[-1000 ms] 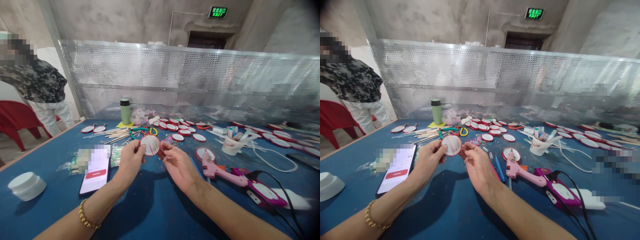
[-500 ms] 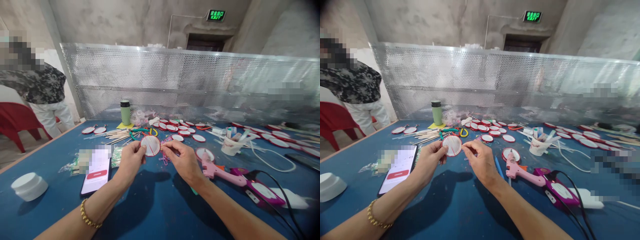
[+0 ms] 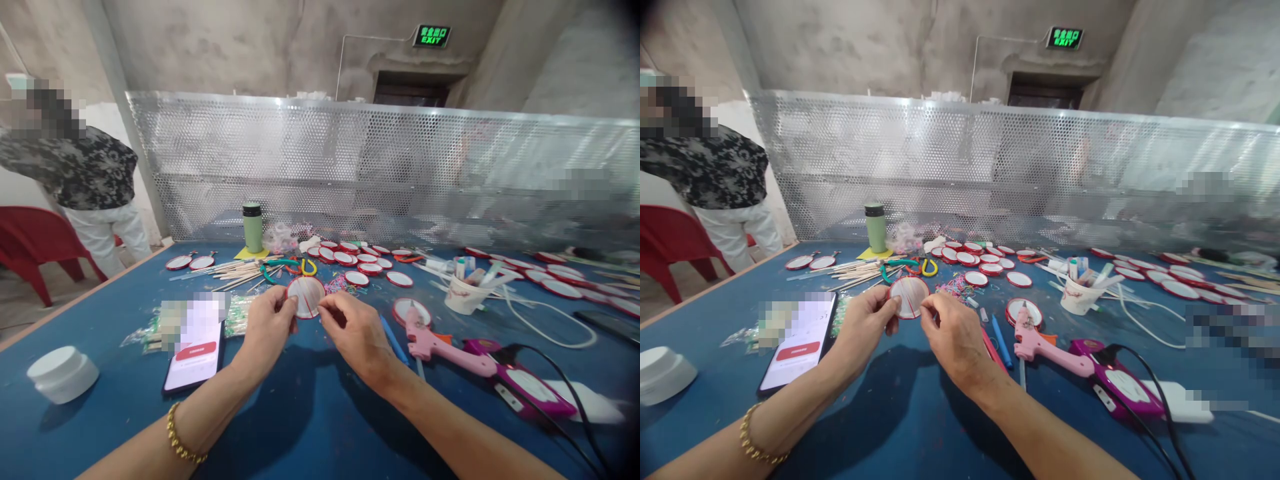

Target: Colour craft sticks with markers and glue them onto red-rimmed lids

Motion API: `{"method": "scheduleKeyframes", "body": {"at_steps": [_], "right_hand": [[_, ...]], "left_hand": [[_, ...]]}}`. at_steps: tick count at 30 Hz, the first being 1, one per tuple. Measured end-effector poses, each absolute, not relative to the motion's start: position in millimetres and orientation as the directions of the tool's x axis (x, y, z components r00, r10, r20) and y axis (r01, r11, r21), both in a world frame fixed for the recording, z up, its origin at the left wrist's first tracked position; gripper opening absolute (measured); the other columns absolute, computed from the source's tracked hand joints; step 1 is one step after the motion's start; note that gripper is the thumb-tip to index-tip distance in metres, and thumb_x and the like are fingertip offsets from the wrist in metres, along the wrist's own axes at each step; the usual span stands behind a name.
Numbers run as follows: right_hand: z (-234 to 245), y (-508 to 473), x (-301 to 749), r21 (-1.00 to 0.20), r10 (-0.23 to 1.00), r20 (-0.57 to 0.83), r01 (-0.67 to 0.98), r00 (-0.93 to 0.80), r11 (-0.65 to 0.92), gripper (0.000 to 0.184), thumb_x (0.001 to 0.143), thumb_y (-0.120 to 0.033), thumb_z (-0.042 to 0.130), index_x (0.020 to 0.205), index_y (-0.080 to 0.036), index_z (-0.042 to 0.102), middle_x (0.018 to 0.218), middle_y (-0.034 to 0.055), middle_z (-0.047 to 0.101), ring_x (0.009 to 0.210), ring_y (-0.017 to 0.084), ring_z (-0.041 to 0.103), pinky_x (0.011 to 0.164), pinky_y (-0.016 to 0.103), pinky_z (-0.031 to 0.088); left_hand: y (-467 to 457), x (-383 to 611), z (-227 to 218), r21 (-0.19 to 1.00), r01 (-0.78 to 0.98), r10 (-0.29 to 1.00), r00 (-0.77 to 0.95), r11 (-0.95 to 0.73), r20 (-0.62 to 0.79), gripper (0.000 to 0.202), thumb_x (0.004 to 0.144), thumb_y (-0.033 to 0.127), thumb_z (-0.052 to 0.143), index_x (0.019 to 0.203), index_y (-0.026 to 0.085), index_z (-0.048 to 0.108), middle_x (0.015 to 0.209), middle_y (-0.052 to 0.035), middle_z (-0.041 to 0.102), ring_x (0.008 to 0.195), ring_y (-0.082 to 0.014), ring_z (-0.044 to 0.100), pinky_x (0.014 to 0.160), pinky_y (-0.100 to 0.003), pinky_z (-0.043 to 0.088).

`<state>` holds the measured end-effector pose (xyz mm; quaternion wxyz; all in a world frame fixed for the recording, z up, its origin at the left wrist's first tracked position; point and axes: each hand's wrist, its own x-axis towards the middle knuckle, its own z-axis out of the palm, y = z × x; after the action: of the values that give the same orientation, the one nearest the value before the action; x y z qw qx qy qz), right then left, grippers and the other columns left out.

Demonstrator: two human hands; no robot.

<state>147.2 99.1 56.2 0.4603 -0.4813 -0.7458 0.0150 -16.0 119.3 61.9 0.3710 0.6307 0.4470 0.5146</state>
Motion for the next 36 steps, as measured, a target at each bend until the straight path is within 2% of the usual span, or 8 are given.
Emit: {"method": "scheduleKeyframes", "body": {"at_steps": [9, 15, 19, 25, 30, 34, 36], "right_hand": [[55, 93, 139, -0.597, 0.792, 0.61, 0.664, 0.012, 0.45, 0.012, 0.09, -0.026, 0.053, 0.083, -0.023, 0.061, 0.072, 0.0027, 0.066, 0.062, 0.017, 0.058, 0.061, 0.03, 0.04], [56, 92, 137, -0.711, 0.821, 0.567, 0.541, 0.062, 0.45, 0.012, 0.088, -0.031, 0.057, 0.08, -0.024, 0.063, 0.069, 0.003, 0.066, 0.065, 0.02, 0.06, 0.06, 0.031, 0.04], [54, 94, 137, -0.733, 0.826, 0.557, 0.516, 0.083, 0.443, 0.011, 0.087, -0.032, 0.058, 0.08, -0.025, 0.062, 0.069, 0.0031, 0.066, 0.065, 0.021, 0.06, 0.06, 0.031, 0.041], [56, 93, 137, -0.699, 0.83, 0.552, 0.585, 0.077, 0.411, 0.014, 0.087, -0.031, 0.058, 0.074, -0.024, 0.056, 0.064, 0.0008, 0.062, 0.057, 0.017, 0.055, 0.056, 0.03, 0.038], [69, 93, 148, -0.624, 0.773, 0.632, 0.628, 0.055, 0.466, 0.017, 0.091, -0.032, 0.055, 0.077, -0.023, 0.052, 0.066, -0.0013, 0.059, 0.055, 0.013, 0.052, 0.055, 0.027, 0.04], [83, 95, 161, -0.499, 0.666, 0.746, 0.672, 0.012, 0.547, 0.01, 0.092, -0.027, 0.055, 0.084, -0.022, 0.06, 0.078, 0.0013, 0.063, 0.067, 0.015, 0.056, 0.064, 0.028, 0.045], [86, 96, 165, -0.457, 0.648, 0.76, 0.674, -0.043, 0.58, 0.008, 0.091, -0.024, 0.056, 0.087, -0.022, 0.063, 0.085, 0.0027, 0.066, 0.076, 0.016, 0.059, 0.072, 0.029, 0.047]], "left_hand": [[119, -13, 58, 0.967, -0.048, 0.964, 0.085, -0.25, 0.253, 0.021, 0.08, 0.033, 0.058, 0.066, 0.018, 0.053, 0.047, 0.003, 0.055, 0.045, -0.0117, 0.05, 0.048, -0.023, 0.04], [119, -13, 58, 0.969, -0.071, 0.966, 0.088, -0.238, 0.243, 0.02, 0.079, 0.034, 0.058, 0.069, 0.017, 0.055, 0.047, 0.0023, 0.056, 0.043, -0.0118, 0.051, 0.047, -0.023, 0.041], [120, -13, 58, 0.968, -0.057, 0.965, 0.091, -0.243, 0.247, 0.02, 0.079, 0.034, 0.058, 0.068, 0.017, 0.055, 0.047, 0.0021, 0.057, 0.043, -0.0119, 0.051, 0.047, -0.023, 0.042], [119, -13, 59, 0.968, -0.053, 0.965, 0.09, -0.244, 0.248, 0.021, 0.08, 0.034, 0.058, 0.066, 0.018, 0.053, 0.046, 0.002, 0.057, 0.042, -0.0119, 0.05, 0.047, -0.023, 0.041], [120, -15, 61, 0.969, 0.02, 0.962, 0.12, -0.248, 0.244, 0.018, 0.081, 0.032, 0.055, 0.068, 0.019, 0.052, 0.044, 0.0031, 0.055, 0.041, -0.0124, 0.049, 0.047, -0.023, 0.039], [120, -13, 59, 0.931, 0.194, 0.941, 0.202, -0.309, 0.271, 0.021, 0.084, 0.03, 0.05, 0.065, 0.02, 0.049, 0.043, 0.0039, 0.053, 0.042, -0.0125, 0.049, 0.049, -0.024, 0.037], [119, -12, 58, 0.901, 0.261, 0.928, 0.236, -0.346, 0.288, 0.022, 0.084, 0.028, 0.048, 0.064, 0.021, 0.048, 0.045, 0.0043, 0.052, 0.044, -0.0124, 0.049, 0.05, -0.024, 0.036]]}}
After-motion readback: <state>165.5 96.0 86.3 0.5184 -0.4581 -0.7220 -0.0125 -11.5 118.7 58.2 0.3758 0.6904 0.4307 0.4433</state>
